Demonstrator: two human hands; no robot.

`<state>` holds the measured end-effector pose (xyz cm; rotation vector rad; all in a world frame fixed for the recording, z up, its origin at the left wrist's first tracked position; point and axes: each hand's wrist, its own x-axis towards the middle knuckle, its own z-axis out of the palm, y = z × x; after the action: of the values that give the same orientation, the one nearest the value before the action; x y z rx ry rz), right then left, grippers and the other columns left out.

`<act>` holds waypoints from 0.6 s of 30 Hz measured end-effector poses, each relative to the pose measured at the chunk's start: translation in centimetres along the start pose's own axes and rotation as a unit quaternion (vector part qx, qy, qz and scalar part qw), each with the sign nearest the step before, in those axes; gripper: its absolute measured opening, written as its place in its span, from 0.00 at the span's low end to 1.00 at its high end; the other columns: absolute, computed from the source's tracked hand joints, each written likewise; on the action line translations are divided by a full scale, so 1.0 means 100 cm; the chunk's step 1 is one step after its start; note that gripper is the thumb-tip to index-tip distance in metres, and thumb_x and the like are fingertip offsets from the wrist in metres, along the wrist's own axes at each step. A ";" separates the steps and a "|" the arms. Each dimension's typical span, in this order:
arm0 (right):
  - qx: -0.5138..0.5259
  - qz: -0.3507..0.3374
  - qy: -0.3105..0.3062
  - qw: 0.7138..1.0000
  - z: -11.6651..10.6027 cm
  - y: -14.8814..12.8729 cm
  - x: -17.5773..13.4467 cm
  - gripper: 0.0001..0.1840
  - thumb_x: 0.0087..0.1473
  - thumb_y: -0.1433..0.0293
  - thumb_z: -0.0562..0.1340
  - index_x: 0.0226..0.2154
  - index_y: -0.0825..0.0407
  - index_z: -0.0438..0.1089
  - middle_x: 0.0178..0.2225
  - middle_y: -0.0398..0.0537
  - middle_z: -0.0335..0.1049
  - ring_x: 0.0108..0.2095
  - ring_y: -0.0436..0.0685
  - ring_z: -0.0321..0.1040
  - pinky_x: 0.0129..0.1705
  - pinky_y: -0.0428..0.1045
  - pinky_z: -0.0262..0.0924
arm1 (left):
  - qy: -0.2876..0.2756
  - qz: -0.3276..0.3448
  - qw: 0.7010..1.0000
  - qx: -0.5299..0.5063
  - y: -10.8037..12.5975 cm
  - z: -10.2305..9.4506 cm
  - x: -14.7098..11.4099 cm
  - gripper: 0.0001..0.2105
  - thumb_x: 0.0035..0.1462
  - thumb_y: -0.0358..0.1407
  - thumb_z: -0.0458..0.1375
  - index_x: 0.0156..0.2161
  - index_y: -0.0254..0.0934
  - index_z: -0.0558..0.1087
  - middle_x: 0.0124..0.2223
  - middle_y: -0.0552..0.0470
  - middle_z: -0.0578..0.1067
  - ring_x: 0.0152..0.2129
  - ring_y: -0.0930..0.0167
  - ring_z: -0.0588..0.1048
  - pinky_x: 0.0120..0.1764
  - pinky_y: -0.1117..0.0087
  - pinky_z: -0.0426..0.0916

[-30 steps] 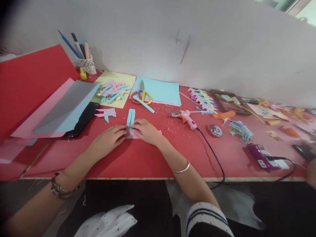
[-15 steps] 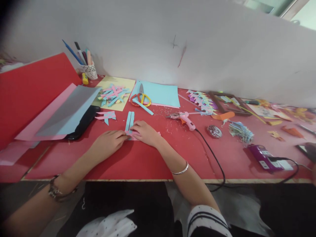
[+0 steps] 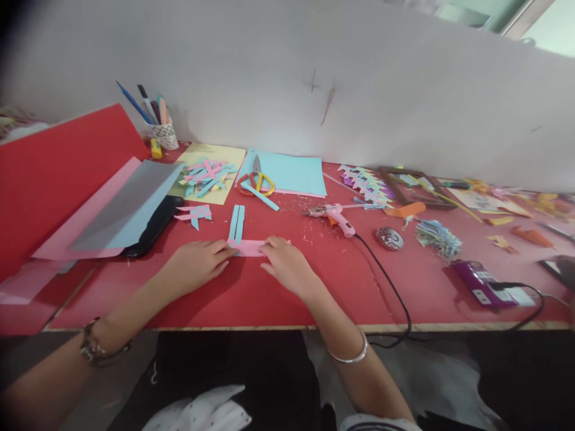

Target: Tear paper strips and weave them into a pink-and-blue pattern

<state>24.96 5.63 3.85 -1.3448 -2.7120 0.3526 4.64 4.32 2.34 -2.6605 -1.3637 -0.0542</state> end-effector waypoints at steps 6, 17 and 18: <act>-0.043 0.062 0.014 0.997 0.006 -0.003 0.003 0.12 0.51 0.74 0.57 0.40 0.55 0.67 0.40 0.54 0.65 0.41 0.59 0.63 0.42 0.54 0.58 | 0.022 0.003 0.999 0.025 0.006 0.008 -0.006 0.16 0.53 0.24 0.46 0.44 0.35 0.69 0.37 0.45 0.73 0.27 0.68 0.75 0.23 0.72 0.65; -0.114 0.082 -0.004 0.990 -0.001 -0.007 0.005 0.10 0.54 0.76 0.53 0.34 0.54 0.69 0.35 0.52 0.68 0.36 0.57 0.66 0.34 0.50 0.56 | 0.032 0.004 0.999 0.020 0.007 0.011 -0.011 0.17 0.53 0.24 0.48 0.47 0.37 0.69 0.43 0.44 0.73 0.36 0.65 0.74 0.34 0.68 0.69; -0.119 0.081 -0.005 0.990 -0.001 -0.008 0.005 0.10 0.54 0.75 0.53 0.34 0.54 0.69 0.35 0.53 0.68 0.36 0.58 0.66 0.34 0.50 0.56 | 0.041 0.007 0.999 0.017 0.007 0.012 -0.011 0.17 0.53 0.24 0.48 0.47 0.38 0.69 0.44 0.44 0.73 0.38 0.65 0.73 0.37 0.67 0.69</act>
<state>24.11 5.59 4.15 -1.6317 -2.7293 0.0458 4.48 3.20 0.98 -2.6088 -1.3085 -0.1345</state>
